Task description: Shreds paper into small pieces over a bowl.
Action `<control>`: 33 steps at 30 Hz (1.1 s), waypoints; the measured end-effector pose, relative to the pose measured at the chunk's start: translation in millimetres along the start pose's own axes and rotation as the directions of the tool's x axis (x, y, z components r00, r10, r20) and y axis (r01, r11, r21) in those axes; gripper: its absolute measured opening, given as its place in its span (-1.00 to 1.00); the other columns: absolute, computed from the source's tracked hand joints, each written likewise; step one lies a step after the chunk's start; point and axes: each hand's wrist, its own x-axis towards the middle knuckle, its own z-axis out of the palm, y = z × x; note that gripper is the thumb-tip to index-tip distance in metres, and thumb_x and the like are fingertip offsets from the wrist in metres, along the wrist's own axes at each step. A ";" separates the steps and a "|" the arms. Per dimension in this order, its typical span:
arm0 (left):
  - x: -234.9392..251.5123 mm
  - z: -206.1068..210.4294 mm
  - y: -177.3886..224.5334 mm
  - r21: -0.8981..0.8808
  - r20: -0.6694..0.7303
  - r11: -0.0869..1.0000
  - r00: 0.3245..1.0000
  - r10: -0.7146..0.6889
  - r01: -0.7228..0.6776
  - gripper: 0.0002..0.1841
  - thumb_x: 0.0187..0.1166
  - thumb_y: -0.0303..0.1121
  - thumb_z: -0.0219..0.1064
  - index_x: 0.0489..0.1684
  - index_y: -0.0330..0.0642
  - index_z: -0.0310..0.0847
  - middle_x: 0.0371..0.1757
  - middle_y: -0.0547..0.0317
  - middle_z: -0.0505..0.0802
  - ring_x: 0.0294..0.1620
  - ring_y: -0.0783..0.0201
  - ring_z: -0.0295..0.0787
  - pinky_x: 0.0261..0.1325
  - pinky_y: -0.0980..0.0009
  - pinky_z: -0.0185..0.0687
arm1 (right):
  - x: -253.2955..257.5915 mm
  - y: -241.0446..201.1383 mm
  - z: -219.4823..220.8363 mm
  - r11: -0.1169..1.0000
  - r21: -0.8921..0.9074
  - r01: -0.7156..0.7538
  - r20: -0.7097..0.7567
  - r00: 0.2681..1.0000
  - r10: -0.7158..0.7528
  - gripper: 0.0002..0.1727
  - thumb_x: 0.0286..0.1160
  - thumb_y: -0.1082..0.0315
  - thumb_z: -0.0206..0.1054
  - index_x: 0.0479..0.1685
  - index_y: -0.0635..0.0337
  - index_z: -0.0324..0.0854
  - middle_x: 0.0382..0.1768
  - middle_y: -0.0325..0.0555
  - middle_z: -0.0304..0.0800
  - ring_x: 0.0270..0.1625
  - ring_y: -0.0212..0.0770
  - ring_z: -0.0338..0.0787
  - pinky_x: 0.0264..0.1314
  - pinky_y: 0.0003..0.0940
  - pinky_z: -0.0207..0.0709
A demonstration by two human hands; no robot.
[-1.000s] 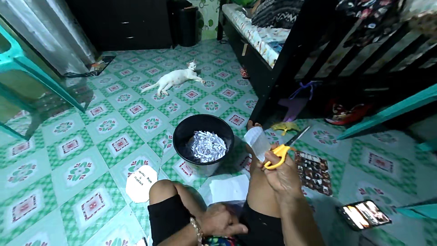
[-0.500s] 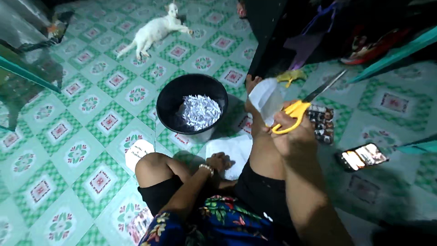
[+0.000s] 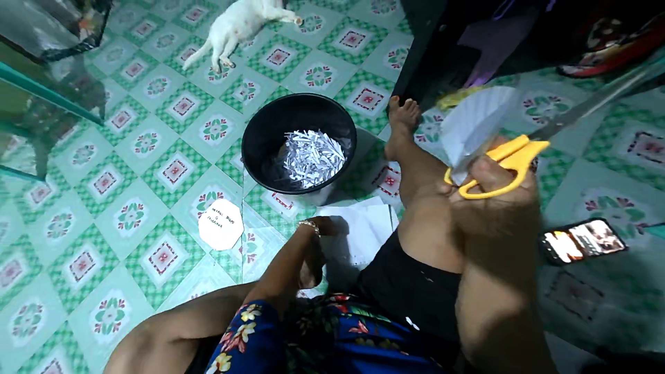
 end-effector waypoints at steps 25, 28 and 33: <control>-24.5 109.6 -34.3 -0.003 -0.401 0.997 0.913 -0.069 0.074 -0.35 0.68 -0.20 0.27 0.77 -0.18 0.26 0.82 -0.21 0.25 0.79 -0.37 0.10 0.47 -0.36 0.36 | 17.6 6.0 -71.7 0.997 -0.071 0.038 0.208 0.978 -0.023 -0.71 0.40 0.33 0.44 0.07 -0.06 0.55 -0.30 -0.45 0.86 -0.36 -0.40 0.85 -0.30 -0.46 0.80; -28.0 115.7 -37.9 -0.013 -0.454 1.000 0.890 -0.023 0.019 -0.46 0.66 -0.20 0.29 0.62 -0.17 0.43 0.76 -0.19 0.36 0.77 -0.34 0.18 0.46 -0.36 0.38 | 16.4 0.0 -72.4 0.992 -0.114 0.046 0.178 0.984 -0.025 -0.68 0.38 0.33 0.42 0.08 -0.07 0.48 -0.33 -0.52 0.84 -0.40 -0.45 0.83 -0.35 -0.50 0.78; -27.2 105.7 -31.3 -0.105 -0.451 0.993 0.893 -0.006 -0.046 -0.51 0.66 -0.26 0.32 0.55 -0.21 0.54 0.72 -0.23 0.42 0.75 -0.31 0.23 0.56 -0.35 0.26 | 11.7 -7.0 -79.3 0.996 -0.076 0.038 0.135 0.990 -0.027 -0.78 0.53 0.44 0.21 0.06 -0.05 0.48 -0.31 -0.51 0.88 -0.39 -0.47 0.85 -0.35 -0.53 0.77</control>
